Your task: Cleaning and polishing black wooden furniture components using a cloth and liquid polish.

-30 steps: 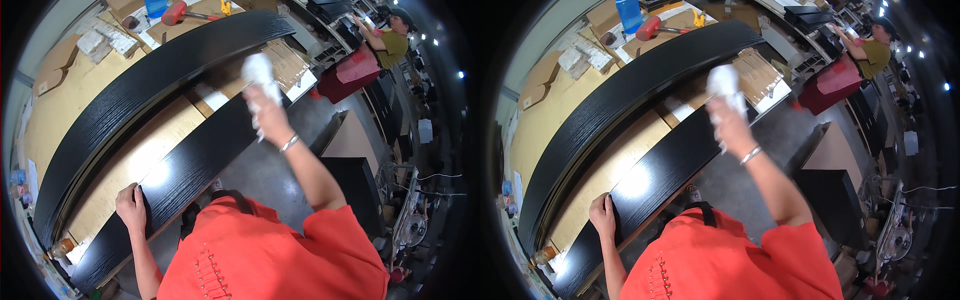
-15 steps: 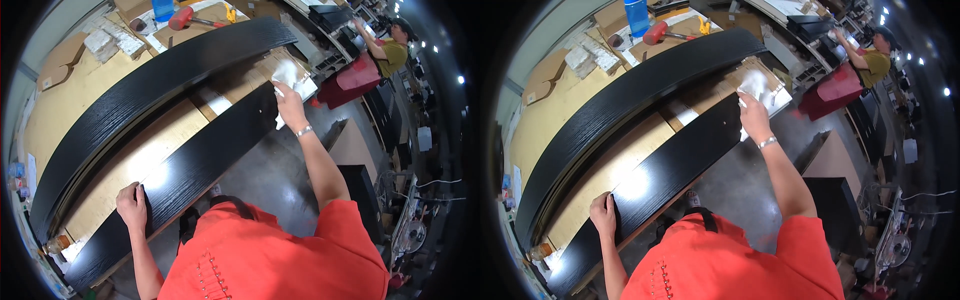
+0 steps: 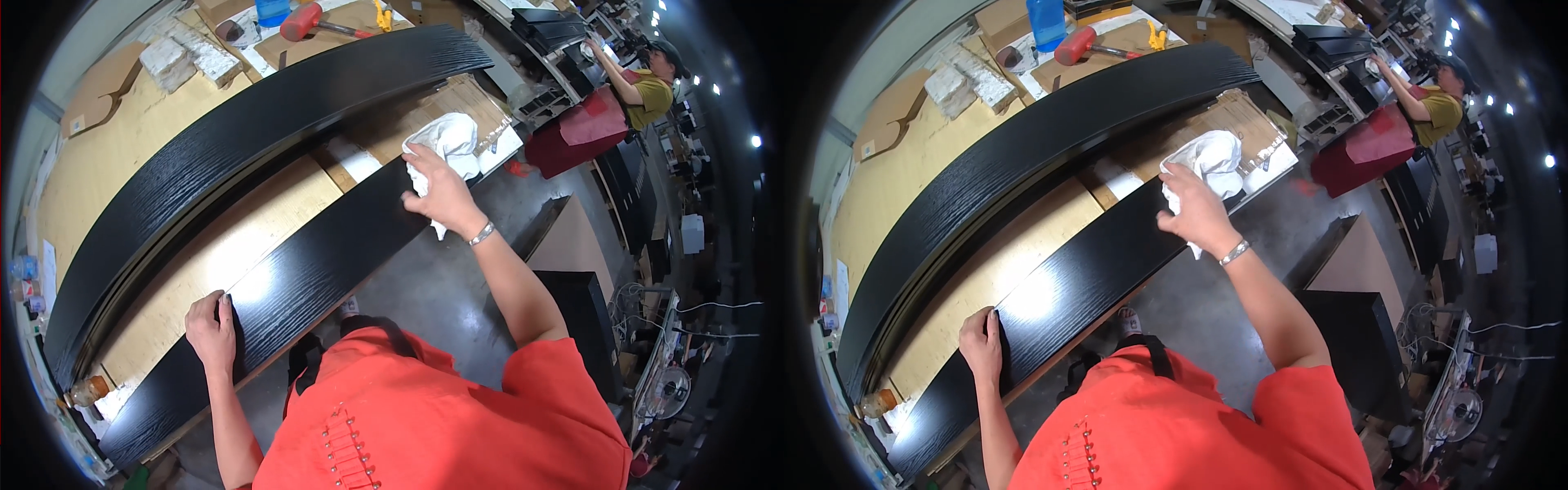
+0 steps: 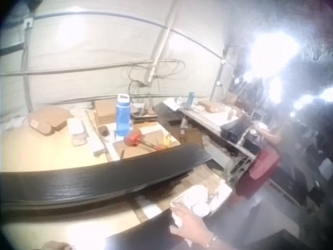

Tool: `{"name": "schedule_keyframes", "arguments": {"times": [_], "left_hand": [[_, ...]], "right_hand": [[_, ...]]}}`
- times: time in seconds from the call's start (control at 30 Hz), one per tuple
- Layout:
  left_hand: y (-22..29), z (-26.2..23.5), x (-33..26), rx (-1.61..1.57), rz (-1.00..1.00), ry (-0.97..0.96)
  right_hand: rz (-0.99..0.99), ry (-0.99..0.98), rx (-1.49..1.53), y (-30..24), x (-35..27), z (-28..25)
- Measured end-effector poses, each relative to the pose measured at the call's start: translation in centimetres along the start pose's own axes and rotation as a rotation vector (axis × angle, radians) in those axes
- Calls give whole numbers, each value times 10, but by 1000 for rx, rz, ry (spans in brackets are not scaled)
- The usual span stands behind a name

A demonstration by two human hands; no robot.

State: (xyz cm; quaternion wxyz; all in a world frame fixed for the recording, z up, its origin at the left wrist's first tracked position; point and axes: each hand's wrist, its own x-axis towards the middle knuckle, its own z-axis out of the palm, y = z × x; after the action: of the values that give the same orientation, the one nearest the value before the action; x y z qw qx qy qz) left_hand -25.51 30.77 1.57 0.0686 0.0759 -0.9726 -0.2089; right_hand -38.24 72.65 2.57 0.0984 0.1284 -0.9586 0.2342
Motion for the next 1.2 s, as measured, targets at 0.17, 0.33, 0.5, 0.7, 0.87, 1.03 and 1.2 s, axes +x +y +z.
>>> {"name": "schedule_keyframes", "arguments": {"times": [0.17,0.33,0.5,0.7,0.87,1.03,1.2], "left_hand": [[-1,0,0,2,2,3],[0,0,1,22,-21,-7],[1,-1,0,-2,-12,7],[3,-2,2,-29,-28,5],[0,-1,1,-46,-26,11],[-3,-1,2,-16,-43,-22],[-1,-4,-3,-27,-52,14]], "right_hand": [[114,10,210,-17,1,7],[-173,-63,232,-107,15,59],[20,-131,277,-74,36,49],[70,-256,193,-86,43,41],[-64,-171,244,-107,22,53],[-598,-83,289,-151,-32,70],[90,30,23,6,-22,12]]}}
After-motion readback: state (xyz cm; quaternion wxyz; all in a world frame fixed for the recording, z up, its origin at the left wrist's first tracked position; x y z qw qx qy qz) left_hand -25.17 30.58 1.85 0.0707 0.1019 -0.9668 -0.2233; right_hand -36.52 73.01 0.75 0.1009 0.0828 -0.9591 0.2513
